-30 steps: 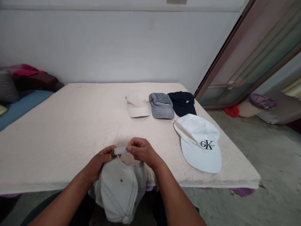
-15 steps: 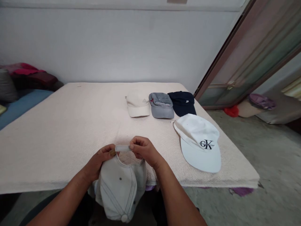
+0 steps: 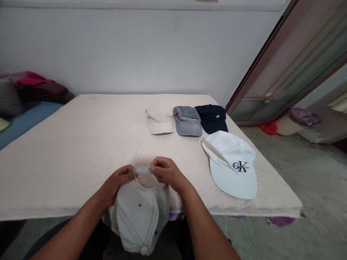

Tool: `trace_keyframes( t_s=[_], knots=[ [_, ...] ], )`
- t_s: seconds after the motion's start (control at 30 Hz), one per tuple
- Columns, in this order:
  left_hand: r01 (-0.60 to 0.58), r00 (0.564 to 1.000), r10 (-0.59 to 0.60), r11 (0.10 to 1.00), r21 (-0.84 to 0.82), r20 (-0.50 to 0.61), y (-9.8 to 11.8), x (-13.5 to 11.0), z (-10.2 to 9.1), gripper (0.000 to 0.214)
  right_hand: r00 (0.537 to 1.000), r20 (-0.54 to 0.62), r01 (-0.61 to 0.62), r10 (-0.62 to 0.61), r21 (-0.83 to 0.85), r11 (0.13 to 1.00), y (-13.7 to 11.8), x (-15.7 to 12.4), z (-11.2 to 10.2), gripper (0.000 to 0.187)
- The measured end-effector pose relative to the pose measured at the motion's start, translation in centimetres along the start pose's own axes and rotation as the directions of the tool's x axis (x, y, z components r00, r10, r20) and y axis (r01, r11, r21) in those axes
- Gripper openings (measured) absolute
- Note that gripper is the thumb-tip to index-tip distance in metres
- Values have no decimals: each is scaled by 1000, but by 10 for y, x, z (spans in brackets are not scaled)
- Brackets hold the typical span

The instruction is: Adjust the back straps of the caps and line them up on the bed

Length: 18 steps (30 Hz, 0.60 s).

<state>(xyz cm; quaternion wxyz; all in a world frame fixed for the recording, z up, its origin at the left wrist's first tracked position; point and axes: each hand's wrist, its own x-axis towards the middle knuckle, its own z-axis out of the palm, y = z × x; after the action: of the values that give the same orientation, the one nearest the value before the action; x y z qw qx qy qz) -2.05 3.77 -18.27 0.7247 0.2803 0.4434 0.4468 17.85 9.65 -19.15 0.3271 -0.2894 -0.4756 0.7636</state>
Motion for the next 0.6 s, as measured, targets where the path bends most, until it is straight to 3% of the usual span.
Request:
trace_keyframes(
  t_s=[0.17, 0.37, 0.6],
  knots=[
    [25, 999, -24, 999, 39, -31, 0, 0, 1, 17, 999, 50, -17, 21, -80, 997, -3, -3, -1, 21],
    [70, 997, -74, 991, 116, 31, -5, 2, -2, 17, 997, 78, -5, 24, -231, 973, -4, -5, -4, 24],
    [48, 998, -51, 992, 119, 21, -7, 3, -2, 13, 992, 123, -19, 40, -165, 986, -1, -5, -5, 18]
  ],
)
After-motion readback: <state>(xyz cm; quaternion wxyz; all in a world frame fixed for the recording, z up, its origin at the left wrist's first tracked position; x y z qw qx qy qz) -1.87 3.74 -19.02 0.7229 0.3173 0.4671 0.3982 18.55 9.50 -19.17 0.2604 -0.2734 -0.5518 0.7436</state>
